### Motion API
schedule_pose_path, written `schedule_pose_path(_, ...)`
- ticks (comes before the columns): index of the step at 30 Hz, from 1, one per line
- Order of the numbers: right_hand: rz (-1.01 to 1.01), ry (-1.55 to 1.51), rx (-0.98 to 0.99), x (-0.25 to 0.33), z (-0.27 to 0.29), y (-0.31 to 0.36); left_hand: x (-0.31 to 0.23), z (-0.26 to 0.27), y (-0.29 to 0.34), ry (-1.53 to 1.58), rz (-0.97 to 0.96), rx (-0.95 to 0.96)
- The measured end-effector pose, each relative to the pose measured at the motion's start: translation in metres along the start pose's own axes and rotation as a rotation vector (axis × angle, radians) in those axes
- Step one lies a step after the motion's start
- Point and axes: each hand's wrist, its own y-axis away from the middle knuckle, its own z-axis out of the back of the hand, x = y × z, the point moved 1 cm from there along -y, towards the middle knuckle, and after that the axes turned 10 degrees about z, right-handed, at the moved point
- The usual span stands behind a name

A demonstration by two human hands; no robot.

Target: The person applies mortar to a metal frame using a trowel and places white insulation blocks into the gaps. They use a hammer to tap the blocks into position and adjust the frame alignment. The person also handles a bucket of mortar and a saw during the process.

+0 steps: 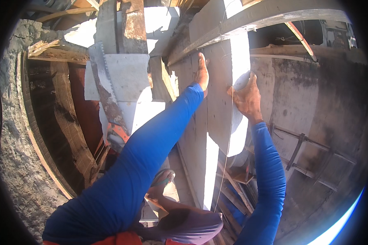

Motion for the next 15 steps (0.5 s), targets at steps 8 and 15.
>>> schedule_pose_path(8,-0.087,0.005,0.043,0.008,0.004,0.002,0.005,-0.002,0.005,-0.228,0.096,0.033)
schedule_pose_path(15,0.001,0.062,-0.018,-0.013,-0.005,0.006,0.017,-0.004,0.006,-0.447,0.016,-0.005)
